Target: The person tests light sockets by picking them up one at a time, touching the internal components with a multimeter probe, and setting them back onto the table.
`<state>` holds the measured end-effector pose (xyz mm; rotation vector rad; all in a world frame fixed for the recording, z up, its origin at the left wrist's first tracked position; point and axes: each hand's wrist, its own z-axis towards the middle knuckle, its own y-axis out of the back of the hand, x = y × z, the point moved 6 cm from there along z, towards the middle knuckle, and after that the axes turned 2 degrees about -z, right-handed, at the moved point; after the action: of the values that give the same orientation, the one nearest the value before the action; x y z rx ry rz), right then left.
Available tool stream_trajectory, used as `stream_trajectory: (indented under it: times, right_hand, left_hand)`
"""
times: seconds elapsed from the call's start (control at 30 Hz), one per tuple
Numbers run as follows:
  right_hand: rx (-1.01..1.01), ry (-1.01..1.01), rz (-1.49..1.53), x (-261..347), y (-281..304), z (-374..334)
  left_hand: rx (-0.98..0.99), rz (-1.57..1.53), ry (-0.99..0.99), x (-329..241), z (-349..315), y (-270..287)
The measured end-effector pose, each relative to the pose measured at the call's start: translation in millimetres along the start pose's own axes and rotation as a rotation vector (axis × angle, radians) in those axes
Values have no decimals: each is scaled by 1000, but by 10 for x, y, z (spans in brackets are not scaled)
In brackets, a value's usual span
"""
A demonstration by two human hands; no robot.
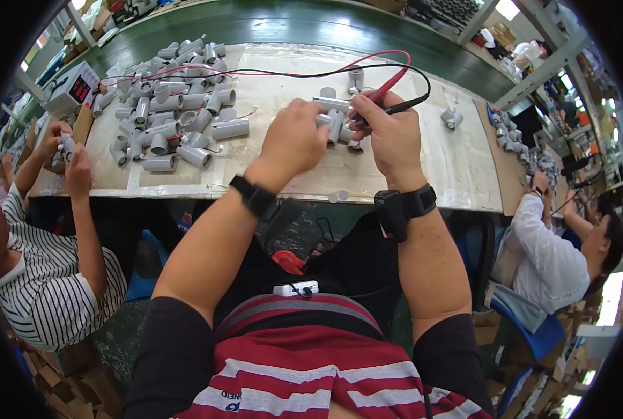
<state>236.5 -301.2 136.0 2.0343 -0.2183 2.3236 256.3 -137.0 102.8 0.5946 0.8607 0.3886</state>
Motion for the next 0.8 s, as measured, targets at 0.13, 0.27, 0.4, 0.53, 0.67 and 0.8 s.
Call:
stream_trajectory:
  times: [0.13, 0.27, 0.4, 0.53, 0.67, 0.8]
  right_hand:
    - [-7, -4, -16, -16, 54, -63]
    - [-11, -17, -15, -88, 164, -93]
    - [2, -21, 10, -128, 101, -111]
    - [5, -25, 58, -180, -17, -171]
    - [-11, -36, 116, -218, -61, -233]
    - [-27, -68, 178, -361, -115, -239]
  left_hand:
    - [217, 130, 365, 335, 291, -302]
    - [451, 212, 369, 259, 405, -408]
    - [605, 241, 356, 275, 353, -388]
    - [511, 219, 407, 298, 219, -174]
    - [371, -245, 686, 441, -92, 102]
    - [127, -812, 738, 645, -570, 160]
